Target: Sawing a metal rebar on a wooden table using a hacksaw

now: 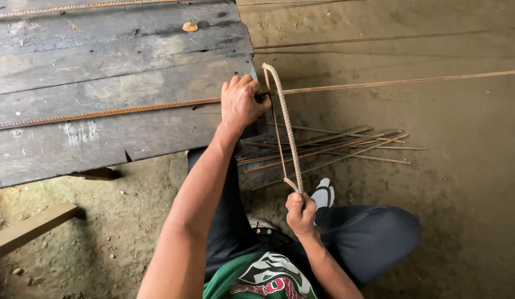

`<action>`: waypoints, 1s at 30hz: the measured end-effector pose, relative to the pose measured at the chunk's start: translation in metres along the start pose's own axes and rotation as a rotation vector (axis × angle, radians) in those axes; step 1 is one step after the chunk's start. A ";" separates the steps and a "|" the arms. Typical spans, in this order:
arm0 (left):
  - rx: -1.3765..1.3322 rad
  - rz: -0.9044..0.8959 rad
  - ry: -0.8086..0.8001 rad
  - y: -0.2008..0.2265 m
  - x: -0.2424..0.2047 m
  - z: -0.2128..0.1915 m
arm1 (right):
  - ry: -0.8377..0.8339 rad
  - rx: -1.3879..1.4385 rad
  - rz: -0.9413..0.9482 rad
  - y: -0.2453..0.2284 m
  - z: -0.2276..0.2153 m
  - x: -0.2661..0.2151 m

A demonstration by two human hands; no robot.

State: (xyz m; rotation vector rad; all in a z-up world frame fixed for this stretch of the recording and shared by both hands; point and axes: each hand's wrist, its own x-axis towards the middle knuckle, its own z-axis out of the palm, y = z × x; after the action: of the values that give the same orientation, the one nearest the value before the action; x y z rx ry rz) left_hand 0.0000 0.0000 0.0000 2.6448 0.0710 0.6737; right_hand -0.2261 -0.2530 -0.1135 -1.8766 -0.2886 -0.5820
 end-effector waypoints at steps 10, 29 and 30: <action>-0.020 0.004 -0.004 0.001 0.000 -0.007 | -0.072 0.001 0.031 -0.052 -0.006 0.040; -0.055 0.097 0.068 0.000 -0.001 -0.010 | -0.177 -0.094 0.393 -0.068 -0.021 0.043; -0.018 0.149 0.111 0.003 0.000 -0.015 | -0.239 -0.058 0.382 -0.076 -0.026 0.043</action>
State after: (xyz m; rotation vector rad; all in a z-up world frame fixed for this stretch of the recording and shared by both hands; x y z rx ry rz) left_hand -0.0068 0.0027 0.0131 2.6121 -0.1015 0.8661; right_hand -0.2315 -0.2513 -0.0223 -1.9930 -0.0632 -0.1076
